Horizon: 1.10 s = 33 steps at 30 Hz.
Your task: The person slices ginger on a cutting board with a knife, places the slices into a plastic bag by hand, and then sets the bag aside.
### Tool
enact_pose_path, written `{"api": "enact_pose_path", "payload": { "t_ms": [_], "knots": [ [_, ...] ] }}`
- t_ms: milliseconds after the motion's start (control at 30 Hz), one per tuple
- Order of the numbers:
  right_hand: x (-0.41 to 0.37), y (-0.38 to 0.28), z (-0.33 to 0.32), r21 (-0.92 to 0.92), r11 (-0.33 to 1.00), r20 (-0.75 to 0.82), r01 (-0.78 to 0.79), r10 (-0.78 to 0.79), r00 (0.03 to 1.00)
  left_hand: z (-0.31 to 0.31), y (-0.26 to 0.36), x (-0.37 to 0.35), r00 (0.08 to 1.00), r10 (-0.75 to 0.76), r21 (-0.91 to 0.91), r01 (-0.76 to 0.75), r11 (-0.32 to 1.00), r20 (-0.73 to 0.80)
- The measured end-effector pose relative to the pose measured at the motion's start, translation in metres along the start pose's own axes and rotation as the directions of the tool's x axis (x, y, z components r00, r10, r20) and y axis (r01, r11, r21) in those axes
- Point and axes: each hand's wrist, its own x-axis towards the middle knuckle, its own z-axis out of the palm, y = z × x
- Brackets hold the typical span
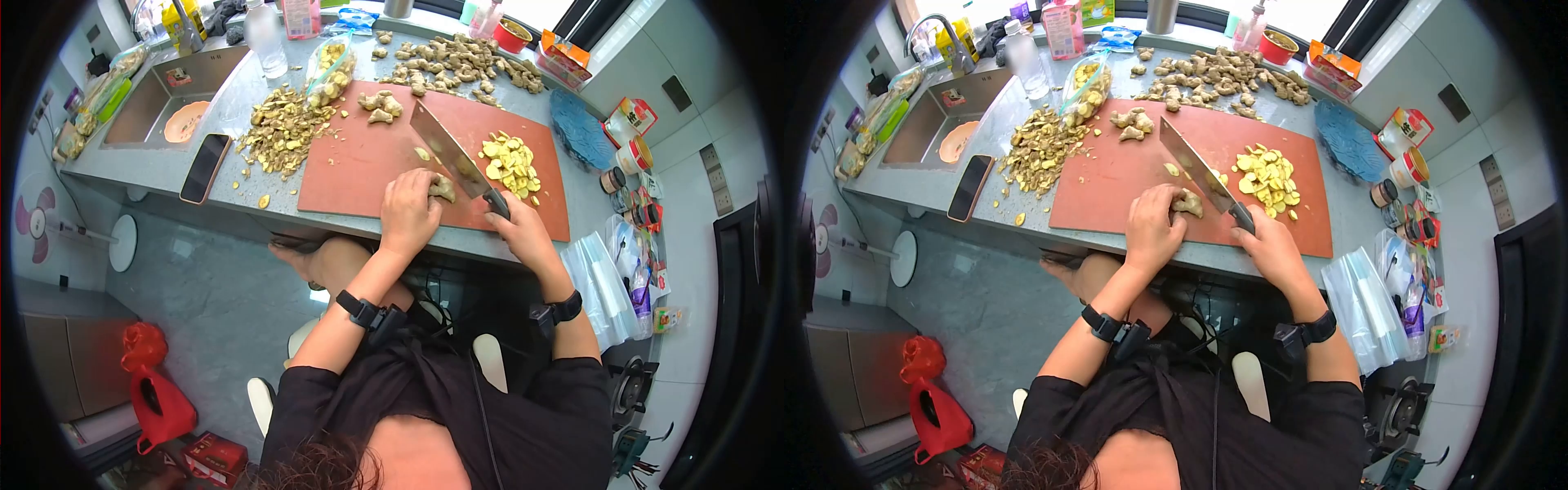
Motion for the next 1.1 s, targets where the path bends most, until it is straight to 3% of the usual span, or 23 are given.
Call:
{"api": "enact_pose_path", "payload": {
  "t_ms": [167,300,367,400,1100],
  "knots": [
    [-0.007,0.008,-0.005,0.077,0.995,-0.035,-0.059,0.061,0.997,0.000,0.001,0.000,0.997,-0.041,0.067,0.037,0.997,0.058],
    [-0.013,0.011,-0.009,0.137,0.991,-0.038,-0.004,0.009,0.999,-0.003,0.008,0.002,0.989,-0.094,0.079,0.085,0.993,0.112],
    [-0.017,0.007,-0.013,0.142,0.990,-0.016,-0.006,0.008,1.000,-0.003,0.009,0.002,0.999,-0.019,0.062,0.021,0.998,-0.033],
    [-0.019,0.003,-0.015,0.142,0.990,-0.017,-0.006,0.009,1.000,-0.002,0.008,0.002,0.999,-0.019,0.062,0.021,0.998,-0.032],
    [-0.018,-0.021,-0.024,-0.118,0.993,0.112,-0.002,0.016,0.994,-0.003,0.008,0.003,0.999,-0.006,0.054,0.004,0.999,0.032]
  ]
}}
